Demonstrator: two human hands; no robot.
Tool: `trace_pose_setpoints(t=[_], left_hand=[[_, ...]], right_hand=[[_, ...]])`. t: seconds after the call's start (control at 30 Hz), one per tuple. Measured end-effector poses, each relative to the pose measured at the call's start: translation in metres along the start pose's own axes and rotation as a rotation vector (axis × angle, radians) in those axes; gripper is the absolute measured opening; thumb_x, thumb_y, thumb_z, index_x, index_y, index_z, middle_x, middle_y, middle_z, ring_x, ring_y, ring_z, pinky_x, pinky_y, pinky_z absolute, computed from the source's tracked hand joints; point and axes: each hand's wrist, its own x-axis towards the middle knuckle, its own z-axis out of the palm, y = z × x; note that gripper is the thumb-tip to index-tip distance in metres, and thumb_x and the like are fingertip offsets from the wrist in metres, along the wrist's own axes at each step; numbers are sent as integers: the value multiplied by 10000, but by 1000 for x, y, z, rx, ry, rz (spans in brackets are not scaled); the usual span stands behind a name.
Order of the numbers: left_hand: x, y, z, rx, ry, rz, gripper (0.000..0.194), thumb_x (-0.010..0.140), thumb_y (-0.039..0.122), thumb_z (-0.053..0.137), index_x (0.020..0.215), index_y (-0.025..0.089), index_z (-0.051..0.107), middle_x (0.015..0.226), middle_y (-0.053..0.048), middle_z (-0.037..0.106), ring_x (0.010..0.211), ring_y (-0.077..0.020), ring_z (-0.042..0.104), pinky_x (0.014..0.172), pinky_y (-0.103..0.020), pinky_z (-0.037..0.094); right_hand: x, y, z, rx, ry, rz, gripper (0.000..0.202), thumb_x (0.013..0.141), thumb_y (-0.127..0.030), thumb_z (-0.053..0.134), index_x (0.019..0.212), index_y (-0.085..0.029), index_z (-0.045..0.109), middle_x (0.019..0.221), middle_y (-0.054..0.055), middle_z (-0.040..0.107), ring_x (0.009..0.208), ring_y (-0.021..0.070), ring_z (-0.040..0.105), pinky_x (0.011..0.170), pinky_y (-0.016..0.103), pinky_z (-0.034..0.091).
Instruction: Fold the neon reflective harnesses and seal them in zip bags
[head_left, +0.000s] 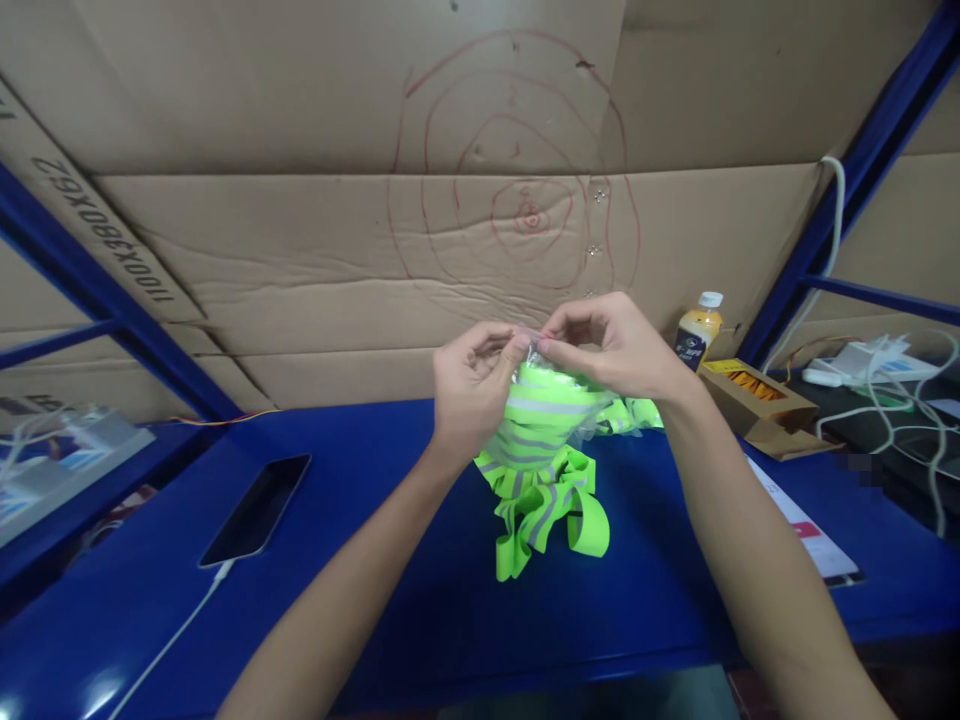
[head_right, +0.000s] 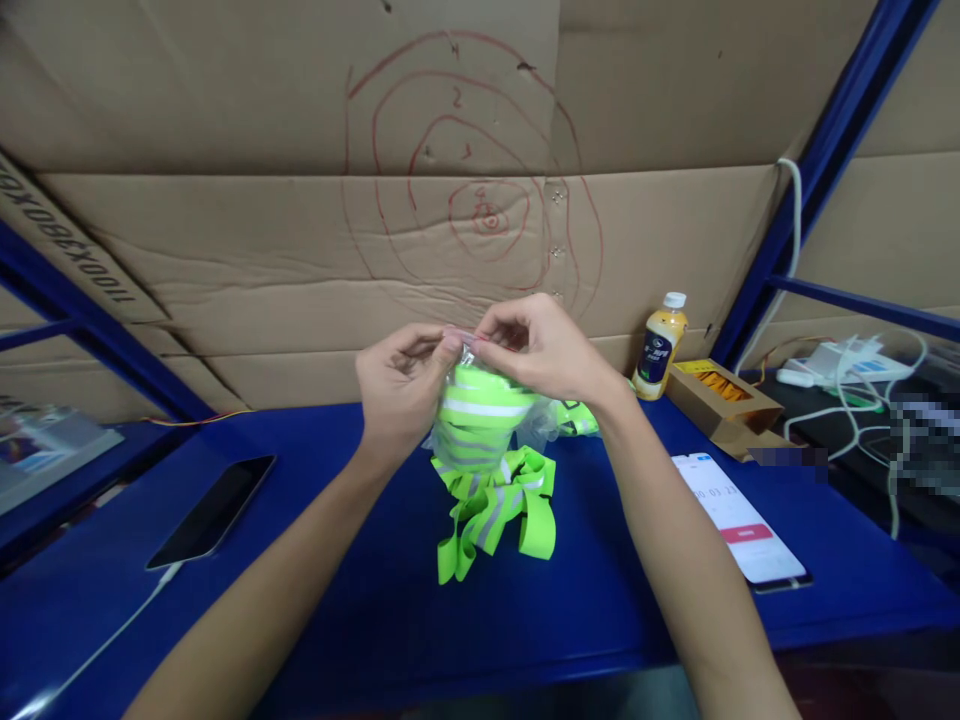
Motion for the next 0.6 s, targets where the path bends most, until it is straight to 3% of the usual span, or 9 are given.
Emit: trace_pose_setpoints(t=[0.17, 0.27, 0.43, 0.6], left_hand=[[4, 1, -3, -70, -29, -79, 413, 803, 570, 942, 858, 177, 826, 788, -71, 798, 704, -173, 740, 698, -274, 606], [4, -1, -3, -57, 0, -83, 435, 802, 576, 941, 797, 165, 798, 732, -61, 774, 635, -150, 701, 645, -257, 578], [3, -3, -1, -25, 23, -72, 522, 759, 639, 945, 711, 165, 730, 662, -40, 727, 594, -136, 669, 558, -225, 526], [3, -5, -1, 9, -4, -42, 499, 794, 622, 928, 721, 171, 728, 670, -36, 732, 567, -126, 645, 543, -220, 515]], right_hand=[[0, 1, -1, 50, -15, 15, 430, 856, -565, 873, 807, -162, 731, 664, -14, 595, 616, 108, 459, 557, 276, 330], [0, 0, -1, -2, -50, 12, 422, 883, -565, 846, 839, -164, 723, 704, -5, 619, 653, 121, 498, 591, 280, 369], [-1, -1, 0, -243, -118, 5, 258, 920, -405, 797, 895, -165, 704, 770, 5, 665, 713, 135, 551, 631, 278, 379], [2, 6, 1, -221, -115, 2, 233, 957, -342, 724, 818, -160, 682, 690, -11, 617, 664, 115, 512, 608, 265, 362]])
